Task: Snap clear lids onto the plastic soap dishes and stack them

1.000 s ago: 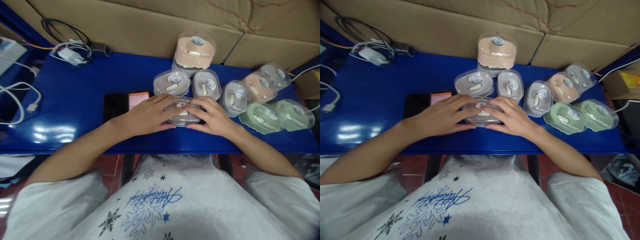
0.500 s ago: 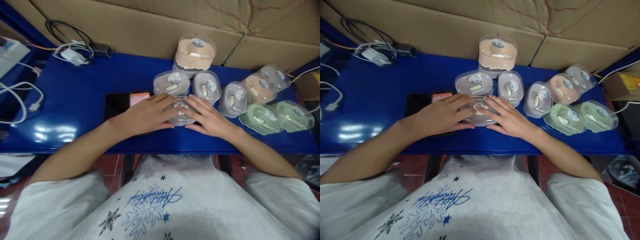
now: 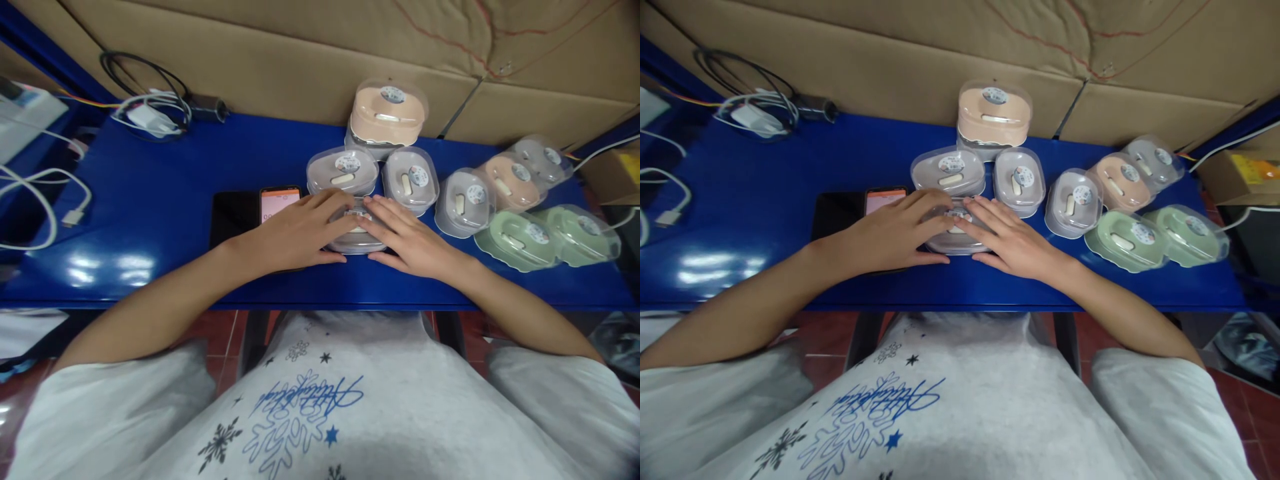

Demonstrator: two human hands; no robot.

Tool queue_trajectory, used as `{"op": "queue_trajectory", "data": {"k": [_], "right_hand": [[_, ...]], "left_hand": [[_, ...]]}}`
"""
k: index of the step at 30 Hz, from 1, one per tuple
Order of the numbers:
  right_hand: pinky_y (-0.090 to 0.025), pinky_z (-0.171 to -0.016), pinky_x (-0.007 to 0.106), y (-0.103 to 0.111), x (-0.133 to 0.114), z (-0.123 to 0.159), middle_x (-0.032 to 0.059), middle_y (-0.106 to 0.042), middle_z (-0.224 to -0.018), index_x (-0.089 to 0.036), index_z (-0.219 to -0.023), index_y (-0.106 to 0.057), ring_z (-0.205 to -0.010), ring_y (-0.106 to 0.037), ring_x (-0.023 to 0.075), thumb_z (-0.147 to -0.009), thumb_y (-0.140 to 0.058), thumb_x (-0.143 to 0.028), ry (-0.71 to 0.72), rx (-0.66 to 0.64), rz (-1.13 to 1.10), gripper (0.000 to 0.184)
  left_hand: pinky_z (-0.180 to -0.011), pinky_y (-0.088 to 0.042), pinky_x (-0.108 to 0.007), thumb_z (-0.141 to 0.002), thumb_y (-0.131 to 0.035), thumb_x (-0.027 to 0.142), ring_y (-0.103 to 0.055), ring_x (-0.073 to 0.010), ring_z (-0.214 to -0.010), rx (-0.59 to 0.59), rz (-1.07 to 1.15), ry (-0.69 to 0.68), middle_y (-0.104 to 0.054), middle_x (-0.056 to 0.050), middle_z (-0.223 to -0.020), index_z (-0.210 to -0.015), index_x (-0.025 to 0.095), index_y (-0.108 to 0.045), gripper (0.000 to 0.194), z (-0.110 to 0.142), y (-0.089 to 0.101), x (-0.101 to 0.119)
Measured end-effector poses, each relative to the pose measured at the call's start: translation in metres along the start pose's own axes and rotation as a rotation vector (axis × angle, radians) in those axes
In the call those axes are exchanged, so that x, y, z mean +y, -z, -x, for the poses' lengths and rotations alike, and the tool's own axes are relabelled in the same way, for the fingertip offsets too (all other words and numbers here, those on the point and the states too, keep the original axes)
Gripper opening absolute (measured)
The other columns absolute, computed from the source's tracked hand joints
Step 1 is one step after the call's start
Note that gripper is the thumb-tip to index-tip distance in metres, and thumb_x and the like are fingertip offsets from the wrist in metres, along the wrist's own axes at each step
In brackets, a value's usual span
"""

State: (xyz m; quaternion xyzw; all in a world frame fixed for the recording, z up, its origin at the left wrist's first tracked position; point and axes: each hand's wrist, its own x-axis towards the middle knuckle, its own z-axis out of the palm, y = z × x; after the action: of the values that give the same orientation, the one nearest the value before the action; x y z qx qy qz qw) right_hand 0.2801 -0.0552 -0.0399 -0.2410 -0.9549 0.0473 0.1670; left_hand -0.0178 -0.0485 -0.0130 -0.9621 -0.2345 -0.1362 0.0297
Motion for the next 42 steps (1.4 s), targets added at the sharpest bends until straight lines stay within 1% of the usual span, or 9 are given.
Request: {"op": "queue_trajectory", "data": {"k": [6, 10, 12, 16, 19, 24, 30, 37, 42], "right_hand": [[-0.039, -0.131, 0.063, 0.008, 0.003, 0.002, 0.0224, -0.041, -0.175, -0.021, -0.177, -0.03, -0.164, -0.039, 0.0381, -0.108, -0.065, -0.052, 0.06, 0.023, -0.005, 0.083], [-0.046, -0.124, 0.06, 0.022, 0.006, 0.003, 0.0181, -0.05, -0.17, -0.026, -0.178, -0.027, -0.155, -0.052, 0.0377, -0.109, -0.059, -0.06, 0.068, 0.117, 0.009, 0.083], [-0.048, -0.122, 0.062, 0.029, 0.008, 0.005, 0.0157, -0.053, -0.168, -0.03, -0.177, -0.029, -0.152, -0.055, 0.0388, -0.11, -0.055, -0.062, 0.03, 0.197, 0.037, 0.079], [-0.045, -0.122, 0.065, 0.043, 0.015, 0.012, 0.0139, -0.056, -0.165, -0.031, -0.174, -0.035, -0.15, -0.056, 0.0412, -0.111, -0.047, -0.066, -0.097, 0.33, 0.117, 0.073], [-0.044, -0.124, 0.061, 0.046, 0.019, 0.014, 0.011, -0.057, -0.163, -0.036, -0.171, -0.039, -0.152, -0.054, 0.0383, -0.112, -0.048, -0.062, -0.237, 0.306, 0.171, 0.065], [-0.046, -0.121, 0.062, 0.04, 0.025, 0.012, 0.0095, -0.061, -0.158, -0.036, -0.162, -0.051, -0.146, -0.058, 0.0392, -0.11, -0.053, -0.057, -0.3, 0.282, 0.156, 0.056], [-0.046, -0.12, 0.061, 0.037, 0.031, 0.01, 0.0114, -0.063, -0.156, -0.034, -0.158, -0.056, -0.144, -0.06, 0.0389, -0.11, -0.053, -0.055, -0.325, 0.283, 0.145, 0.052], [-0.046, -0.12, 0.06, 0.033, 0.033, 0.011, 0.0108, -0.066, -0.153, -0.032, -0.153, -0.062, -0.141, -0.061, 0.0379, -0.11, -0.053, -0.051, -0.333, 0.227, 0.135, 0.047], [-0.043, -0.12, 0.06, 0.049, 0.044, -0.003, 0.0148, -0.061, -0.158, -0.025, -0.151, -0.062, -0.145, -0.056, 0.0388, -0.113, -0.045, -0.054, -0.379, 0.164, 0.208, 0.051]], "left_hand": [[-0.112, -0.06, -0.054, -0.1, -0.081, 0.03, -0.057, -0.0409, -0.146, 0.072, 0.044, -0.052, -0.055, -0.025, -0.152, -0.15, 0.014, -0.052, 0.06, 0.001, -0.009, -0.002], [-0.116, -0.058, -0.055, -0.104, -0.076, 0.032, -0.058, -0.0399, -0.144, 0.16, -0.012, -0.099, -0.057, -0.025, -0.15, -0.138, 0.012, -0.058, 0.044, 0.002, 0.004, -0.003], [-0.115, -0.059, -0.051, -0.104, -0.076, 0.037, -0.059, -0.0351, -0.143, 0.219, 0.022, -0.087, -0.06, -0.02, -0.148, -0.136, 0.015, -0.057, 0.043, 0.002, 0.014, -0.007], [-0.119, -0.055, -0.047, -0.106, -0.075, 0.05, -0.06, -0.0229, -0.14, 0.282, 0.084, 0.057, -0.061, -0.01, -0.148, -0.136, 0.019, -0.052, 0.049, 0.003, 0.031, -0.03], [-0.121, -0.051, -0.053, -0.104, -0.066, 0.068, -0.058, -0.0268, -0.142, 0.34, -0.007, 0.287, -0.059, -0.007, -0.147, -0.137, 0.023, -0.052, 0.058, 0.007, 0.035, -0.055], [-0.128, -0.042, -0.052, -0.103, -0.059, 0.075, -0.049, -0.0337, -0.149, 0.26, -0.079, 0.578, -0.052, -0.014, -0.153, -0.146, 0.019, -0.053, 0.071, 0.019, 0.023, -0.101], [-0.129, -0.04, -0.052, -0.098, -0.049, 0.09, -0.049, -0.036, -0.143, 0.19, -0.051, 0.663, -0.051, -0.02, -0.148, -0.149, 0.014, -0.055, 0.091, 0.037, 0.008, -0.137], [-0.13, -0.039, -0.051, -0.098, -0.055, 0.085, -0.047, -0.037, -0.146, 0.08, -0.011, 0.732, -0.046, -0.021, -0.151, -0.152, 0.012, -0.051, 0.091, 0.042, 0.005, -0.141], [-0.126, -0.043, -0.044, -0.106, -0.044, 0.081, -0.052, -0.028, -0.14, 0.132, -0.015, 0.783, -0.054, -0.015, -0.148, -0.149, 0.019, -0.056, 0.076, 0.039, 0.007, -0.139]]}}
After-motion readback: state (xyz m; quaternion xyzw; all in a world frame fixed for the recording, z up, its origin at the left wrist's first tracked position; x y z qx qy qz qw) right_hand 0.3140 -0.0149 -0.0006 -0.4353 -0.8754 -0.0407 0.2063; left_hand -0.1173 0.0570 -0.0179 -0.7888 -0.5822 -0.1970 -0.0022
